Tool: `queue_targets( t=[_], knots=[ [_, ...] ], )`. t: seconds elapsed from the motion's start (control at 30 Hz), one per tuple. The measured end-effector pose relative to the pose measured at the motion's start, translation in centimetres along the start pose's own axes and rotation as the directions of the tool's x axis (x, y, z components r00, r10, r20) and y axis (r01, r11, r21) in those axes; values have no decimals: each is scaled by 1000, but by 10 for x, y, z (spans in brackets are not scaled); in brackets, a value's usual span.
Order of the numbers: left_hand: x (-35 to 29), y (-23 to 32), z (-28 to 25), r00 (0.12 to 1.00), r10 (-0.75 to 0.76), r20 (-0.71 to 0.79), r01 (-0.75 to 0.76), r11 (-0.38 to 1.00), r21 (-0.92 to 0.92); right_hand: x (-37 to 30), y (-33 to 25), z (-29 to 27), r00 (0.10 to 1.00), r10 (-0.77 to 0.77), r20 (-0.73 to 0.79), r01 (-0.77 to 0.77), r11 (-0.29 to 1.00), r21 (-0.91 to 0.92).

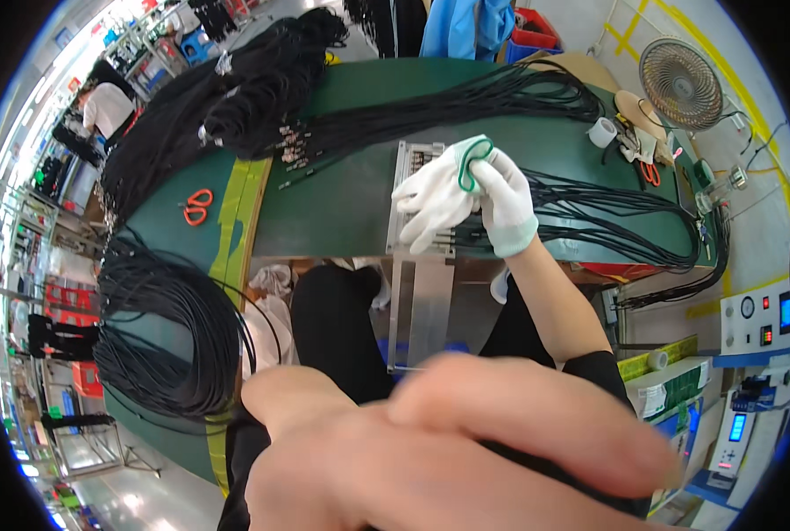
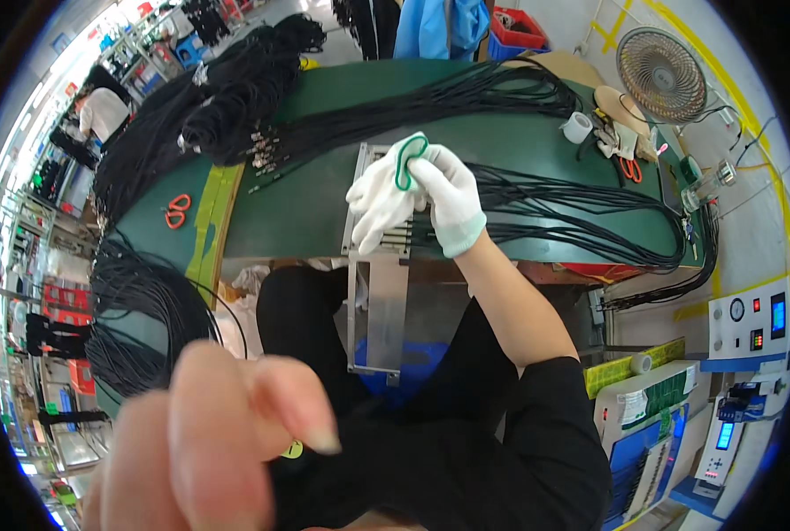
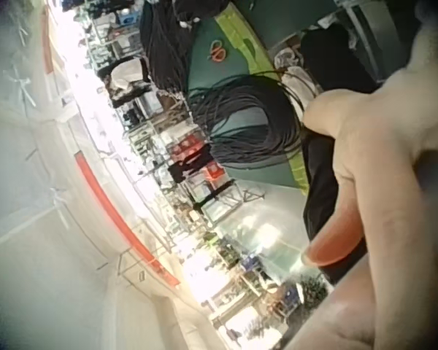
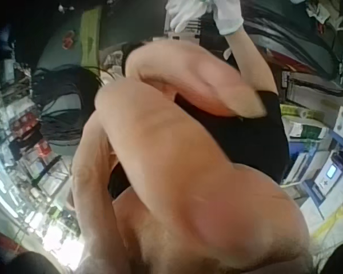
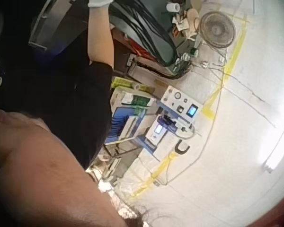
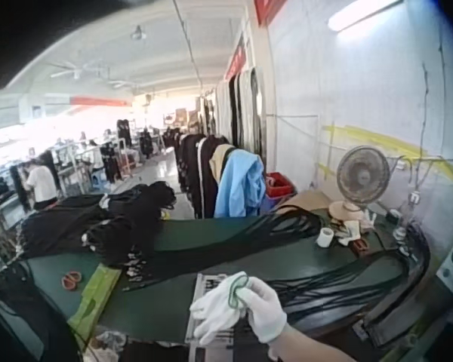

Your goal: The person removes cables from a metal fixture, picks up a bundle of cables, and inserts their connectors into the slots of the fixture by hand. Then, the person takes off and replaces their gloves.

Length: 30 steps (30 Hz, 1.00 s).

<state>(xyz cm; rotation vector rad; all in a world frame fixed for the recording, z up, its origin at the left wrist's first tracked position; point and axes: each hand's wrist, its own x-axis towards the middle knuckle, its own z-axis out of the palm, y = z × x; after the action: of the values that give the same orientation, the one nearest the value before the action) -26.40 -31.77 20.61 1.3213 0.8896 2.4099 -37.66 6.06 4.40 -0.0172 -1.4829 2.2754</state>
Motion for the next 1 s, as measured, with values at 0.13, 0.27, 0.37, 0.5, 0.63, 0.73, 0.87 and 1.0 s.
queue_targets(
  t=[0.13,0.27,0.37,0.5,0.63,0.73,0.87,1.0],
  knots=[
    [26,-31,8,999,26,-47,-27,1000,-16,3,-1,28,998,15,59,-13,1000,-25],
    [5,-15,1,999,5,-39,-6,999,-33,1,7,21,999,47,10,-47,999,-20],
    [58,-63,6,999,0,-39,-2,999,-46,1,4,19,998,57,25,-56,998,-21],
    [31,-46,16,999,-20,-42,17,998,-64,0,2,18,999,42,8,-42,999,-28],
    [37,-42,1,999,-26,-37,22,996,-91,1,3,13,999,39,-3,-39,999,-20],
    [50,-44,-7,999,-26,-37,23,995,-94,3,5,21,998,65,0,-65,998,-14],
    [36,-40,-6,999,-25,-22,22,992,-128,3,6,17,998,66,14,-66,997,-30],
    [33,-25,-17,1000,-21,-10,19,990,-141,0,3,24,998,62,16,-62,998,-17]
  ],
)
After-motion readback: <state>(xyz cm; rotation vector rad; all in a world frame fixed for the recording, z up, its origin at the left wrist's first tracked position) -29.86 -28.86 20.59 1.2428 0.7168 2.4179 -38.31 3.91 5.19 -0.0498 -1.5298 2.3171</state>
